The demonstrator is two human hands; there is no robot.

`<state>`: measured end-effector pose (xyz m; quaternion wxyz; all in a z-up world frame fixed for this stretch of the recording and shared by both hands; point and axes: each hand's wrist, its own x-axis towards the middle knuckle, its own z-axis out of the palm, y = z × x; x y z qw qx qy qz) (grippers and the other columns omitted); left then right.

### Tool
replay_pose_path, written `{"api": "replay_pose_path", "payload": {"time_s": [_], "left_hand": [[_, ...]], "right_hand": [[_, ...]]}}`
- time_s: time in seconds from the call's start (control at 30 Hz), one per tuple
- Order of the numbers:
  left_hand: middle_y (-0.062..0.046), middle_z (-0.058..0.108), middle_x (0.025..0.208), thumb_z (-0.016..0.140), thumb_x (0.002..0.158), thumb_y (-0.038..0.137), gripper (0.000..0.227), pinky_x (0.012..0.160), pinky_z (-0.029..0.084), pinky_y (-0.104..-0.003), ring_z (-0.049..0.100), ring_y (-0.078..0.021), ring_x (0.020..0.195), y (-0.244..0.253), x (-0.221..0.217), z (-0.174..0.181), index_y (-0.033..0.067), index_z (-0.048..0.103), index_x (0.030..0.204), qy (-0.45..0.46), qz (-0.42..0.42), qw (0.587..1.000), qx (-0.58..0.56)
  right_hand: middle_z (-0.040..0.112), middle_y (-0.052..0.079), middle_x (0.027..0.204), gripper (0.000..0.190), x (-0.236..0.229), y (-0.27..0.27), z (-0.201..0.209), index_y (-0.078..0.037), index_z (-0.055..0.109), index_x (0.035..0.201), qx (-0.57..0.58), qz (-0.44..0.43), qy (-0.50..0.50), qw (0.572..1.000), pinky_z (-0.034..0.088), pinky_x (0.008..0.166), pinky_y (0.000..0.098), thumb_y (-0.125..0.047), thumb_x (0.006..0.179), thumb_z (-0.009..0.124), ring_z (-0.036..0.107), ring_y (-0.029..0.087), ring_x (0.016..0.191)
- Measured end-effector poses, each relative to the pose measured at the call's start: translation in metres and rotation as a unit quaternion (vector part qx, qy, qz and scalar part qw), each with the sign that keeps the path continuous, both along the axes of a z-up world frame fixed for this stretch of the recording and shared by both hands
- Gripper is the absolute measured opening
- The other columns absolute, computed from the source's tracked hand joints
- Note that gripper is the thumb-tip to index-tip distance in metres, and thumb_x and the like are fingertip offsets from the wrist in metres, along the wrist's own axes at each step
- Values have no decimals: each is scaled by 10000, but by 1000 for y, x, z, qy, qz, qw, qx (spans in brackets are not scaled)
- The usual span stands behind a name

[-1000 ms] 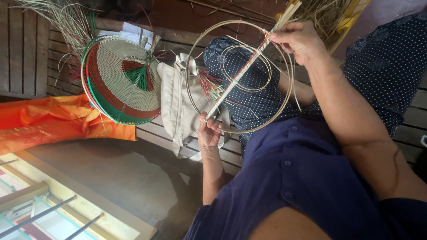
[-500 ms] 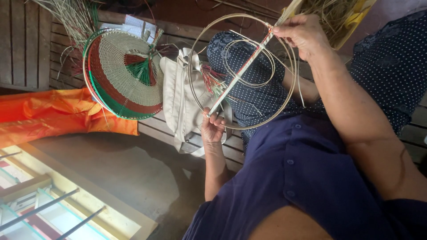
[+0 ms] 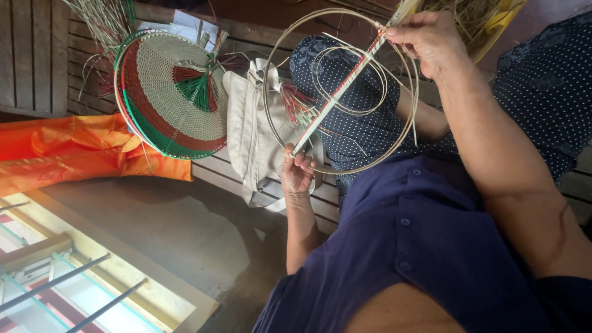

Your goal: The person weaves thin wooden strips into a circular frame by hand, bending and tucking the strips to secure the structure. They work while sitting on a wooden floor near several finished woven fans and a bag.

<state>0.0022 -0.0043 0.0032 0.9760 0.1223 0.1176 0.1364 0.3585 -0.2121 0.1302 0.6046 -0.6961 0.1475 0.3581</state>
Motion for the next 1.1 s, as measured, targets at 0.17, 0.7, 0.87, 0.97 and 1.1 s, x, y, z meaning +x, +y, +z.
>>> {"api": "replay_pose_path", "payload": {"time_s": [0.17, 0.7, 0.87, 0.97, 1.1], "left_hand": [[33, 475, 734, 605, 1050, 242, 96, 788, 593, -414, 500, -136, 667, 1, -2, -6, 165, 565, 1093, 13, 1, 1000, 3], [-73, 743, 945, 744, 966, 164, 363, 905, 576, -448, 703, -221, 872, 8, -1, 42, 148, 658, 1318, 158, 55, 969, 183], [-23, 638, 869, 603, 1028, 204, 213, 829, 642, -317, 655, -140, 828, 6, 11, 105, 96, 621, 1210, 336, 252, 722, 550], [-56, 642, 1032, 506, 1073, 243, 236, 958, 590, -360, 633, -179, 995, -9, 40, 153, 75, 623, 1190, 290, 196, 611, 710], [-203, 616, 1251, 508, 1087, 176, 293, 950, 555, -481, 636, -351, 1142, -44, 92, 190, 23, 582, 1325, 169, 29, 522, 835]], "right_hand": [[779, -28, 865, 143, 3, 2, -29, -176, 746, 901, 66, 10, -26, 997, 518, 598, 120, -114, 858, 867, 736, 16, 728], [729, -131, 887, 199, -3, -2, -39, -258, 702, 951, 49, 28, -110, 992, 440, 541, 143, -111, 960, 836, 670, -25, 718], [717, -62, 809, 109, -13, -16, -24, -157, 767, 1026, 54, 27, -127, 990, 434, 534, 161, -142, 977, 864, 562, -20, 595], [672, -46, 814, 101, -21, -22, -6, -122, 735, 1004, 101, 28, -150, 983, 388, 541, 168, -83, 1043, 821, 504, -6, 602], [661, -60, 874, 75, -34, -37, 39, -133, 737, 1138, 170, 48, -213, 961, 407, 581, 146, -81, 1102, 779, 489, -9, 631]]}}
